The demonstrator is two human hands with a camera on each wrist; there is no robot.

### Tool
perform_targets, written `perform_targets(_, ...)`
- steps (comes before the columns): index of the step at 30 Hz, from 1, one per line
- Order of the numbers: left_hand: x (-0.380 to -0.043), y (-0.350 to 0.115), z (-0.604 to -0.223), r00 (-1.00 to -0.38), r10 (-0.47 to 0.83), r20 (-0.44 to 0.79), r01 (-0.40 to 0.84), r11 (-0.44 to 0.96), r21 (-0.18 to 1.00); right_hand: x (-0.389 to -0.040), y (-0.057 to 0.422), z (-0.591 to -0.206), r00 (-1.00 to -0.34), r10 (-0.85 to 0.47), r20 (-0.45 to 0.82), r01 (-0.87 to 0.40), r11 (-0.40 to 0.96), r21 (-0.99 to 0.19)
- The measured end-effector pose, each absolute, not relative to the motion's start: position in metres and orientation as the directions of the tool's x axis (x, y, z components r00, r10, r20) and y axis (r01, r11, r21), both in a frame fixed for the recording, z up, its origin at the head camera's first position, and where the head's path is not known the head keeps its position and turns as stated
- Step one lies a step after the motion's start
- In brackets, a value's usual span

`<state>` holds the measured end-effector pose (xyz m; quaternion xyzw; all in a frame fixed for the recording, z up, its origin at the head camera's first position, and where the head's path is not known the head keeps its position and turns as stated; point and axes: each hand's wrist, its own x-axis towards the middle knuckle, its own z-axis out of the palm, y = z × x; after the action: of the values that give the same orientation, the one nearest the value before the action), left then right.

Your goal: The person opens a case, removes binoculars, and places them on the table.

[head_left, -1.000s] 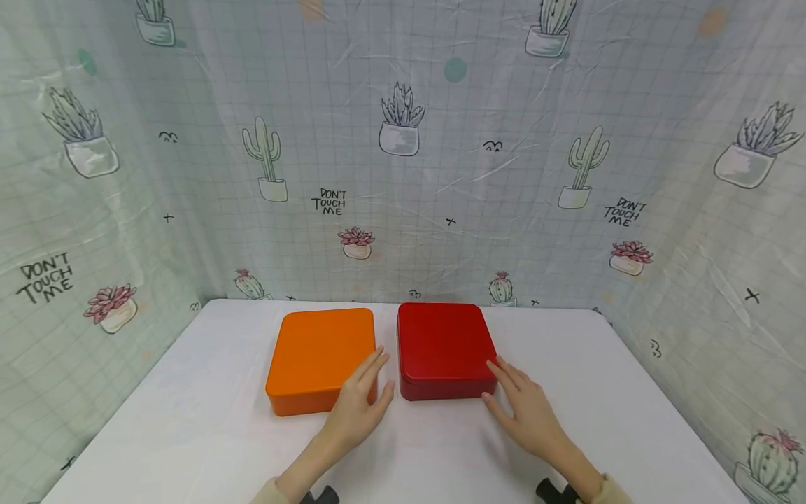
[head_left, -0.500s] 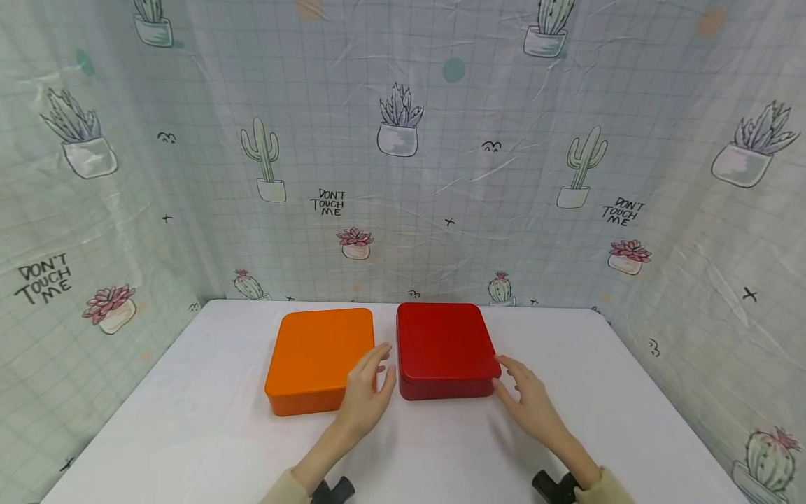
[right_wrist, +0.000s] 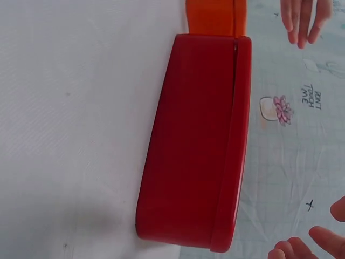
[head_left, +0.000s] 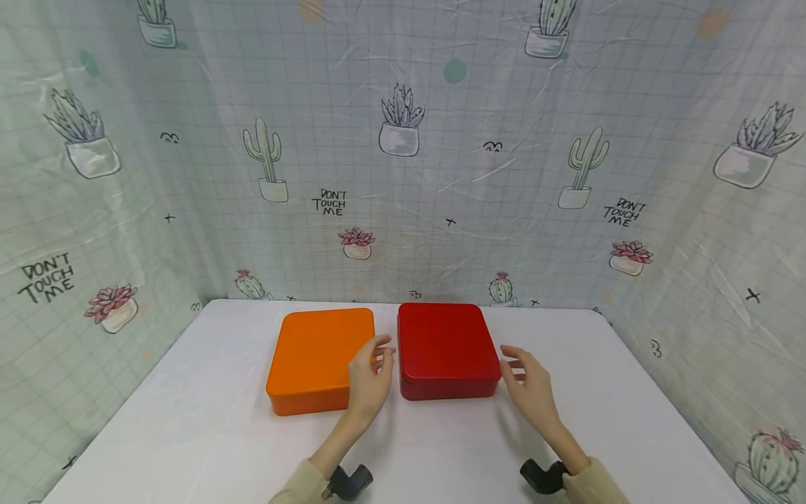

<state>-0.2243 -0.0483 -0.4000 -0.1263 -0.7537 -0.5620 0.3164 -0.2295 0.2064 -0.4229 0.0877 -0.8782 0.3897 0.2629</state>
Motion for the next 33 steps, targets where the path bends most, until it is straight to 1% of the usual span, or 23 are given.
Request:
perform_targets(4, -0.216, -0.045, -0.384, -0.829, -0.182, 0.529, 0.467, 0.297, 0.833, -0.236, 0.206, -0.422, -0.885, 0.105, 0.453, -0.287, 0.644, -0.710)
perform_targets(8, -0.224, -0.043, -0.388, -0.875, -0.194, 0.443, 0.401, 0.222, 0.889, -0.242, 0.206, -0.422, -0.918, 0.145, 0.368, -0.218, 0.592, -0.776)
perform_targets(13, -0.242, -0.043, -0.406, -0.893, -0.227, 0.388, 0.359, 0.157, 0.920, -0.247, 0.207, -0.421, -0.957, 0.164, 0.238, -0.132, 0.484, -0.865)
perform_targets(18, -0.247, -0.042, -0.409, -0.930, -0.212, 0.302, 0.293, 0.073, 0.953, -0.251, 0.210, -0.419, -0.978, 0.155, 0.136, -0.066, 0.388, -0.919)
perform_targets(22, -0.248, -0.041, -0.409, -0.948, -0.200, 0.247, 0.236, 0.080, 0.969, -0.253, 0.212, -0.417, -0.985, 0.154, 0.077, -0.025, 0.313, -0.949)
perform_targets(26, -0.249, -0.040, -0.411, -0.958, -0.183, 0.219, 0.202, 0.104, 0.974, -0.255, 0.214, -0.418, -0.989, 0.143, 0.041, -0.004, 0.251, -0.968)
perform_targets(33, -0.249, -0.040, -0.416, -0.977, -0.134, 0.165, 0.154, 0.084, 0.984, -0.257, 0.217, -0.424, -0.992, 0.123, -0.011, 0.035, 0.199, -0.979)
